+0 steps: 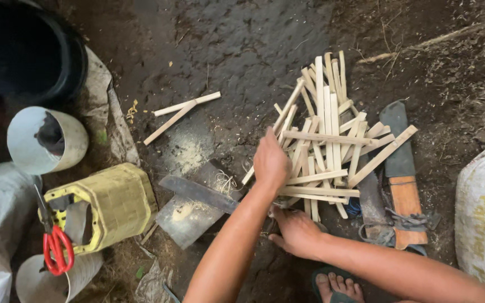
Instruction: The person uses a knife to shave and shape thin wooden sticks on a metal block. They repeatedly pick up sticks, hold them against the block, and scrape the knife along the wood to remove shavings, then place the finished pieces into a pile.
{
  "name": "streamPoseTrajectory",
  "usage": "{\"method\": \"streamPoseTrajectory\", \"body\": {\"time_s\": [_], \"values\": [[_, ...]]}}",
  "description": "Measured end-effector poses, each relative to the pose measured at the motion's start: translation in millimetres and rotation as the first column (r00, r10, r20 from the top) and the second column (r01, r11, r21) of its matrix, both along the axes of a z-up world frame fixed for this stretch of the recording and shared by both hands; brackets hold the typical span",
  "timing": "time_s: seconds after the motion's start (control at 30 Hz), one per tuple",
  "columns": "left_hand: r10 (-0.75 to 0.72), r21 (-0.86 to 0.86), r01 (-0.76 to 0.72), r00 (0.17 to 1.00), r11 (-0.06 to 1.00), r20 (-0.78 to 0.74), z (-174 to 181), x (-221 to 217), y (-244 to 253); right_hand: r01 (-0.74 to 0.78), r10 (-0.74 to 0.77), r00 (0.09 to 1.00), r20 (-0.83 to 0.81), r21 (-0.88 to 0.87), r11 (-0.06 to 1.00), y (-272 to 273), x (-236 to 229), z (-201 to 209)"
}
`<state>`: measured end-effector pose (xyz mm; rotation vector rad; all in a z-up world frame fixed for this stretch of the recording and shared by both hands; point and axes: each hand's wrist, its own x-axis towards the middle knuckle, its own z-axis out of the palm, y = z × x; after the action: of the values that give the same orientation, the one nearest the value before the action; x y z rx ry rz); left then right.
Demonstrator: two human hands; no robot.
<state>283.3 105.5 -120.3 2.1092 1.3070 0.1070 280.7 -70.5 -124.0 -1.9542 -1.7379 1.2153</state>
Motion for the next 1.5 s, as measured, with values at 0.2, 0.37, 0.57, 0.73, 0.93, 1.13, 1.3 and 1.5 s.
{"method": "streamPoseTrajectory", "body": {"time_s": [0.2,0.37,0.57,0.73,0.93,1.13,1.3,1.5], "values": [[0.451,-0.529,-0.191,0.788,0.827,0.42,39,-52,2,0.211,-0.214,0.974,-0.073,-0.047,0.976,-8,-2,4],[-0.284,-0.067,0.328,0.889,0.942,0.359,91,-124,-12,0.221,-0.221,0.975,0.024,-0.186,0.957,0,-5,16],[-0.125,-0.406,0.26,0.936,0.876,0.33,135,-148,-58,0.12,-0.131,0.99,-0.045,-0.182,0.976,-4,-7,25],[0.137,-0.299,0.025,0.85,0.954,0.509,163,-203,-39,0.182,-0.163,0.979,0.119,-0.175,0.968,-4,-7,34],[0.14,-0.049,-0.14,0.77,0.989,0.623,166,-252,-14,0.19,-0.144,0.96,0.239,-0.18,0.965,4,-10,35],[0.308,-0.155,-0.267,0.794,0.951,0.524,152,-268,-28,0.337,-0.337,0.941,0.037,-0.208,0.918,-9,-16,21],[0.31,-0.128,-0.305,0.68,0.944,0.664,134,-278,-31,0.45,-0.464,0.884,-0.054,-0.168,0.877,-23,-11,25],[0.203,0.235,-0.37,0.826,0.899,0.525,143,-295,-24,0.301,-0.541,0.708,-0.454,-0.499,0.813,-27,-33,41]]}}
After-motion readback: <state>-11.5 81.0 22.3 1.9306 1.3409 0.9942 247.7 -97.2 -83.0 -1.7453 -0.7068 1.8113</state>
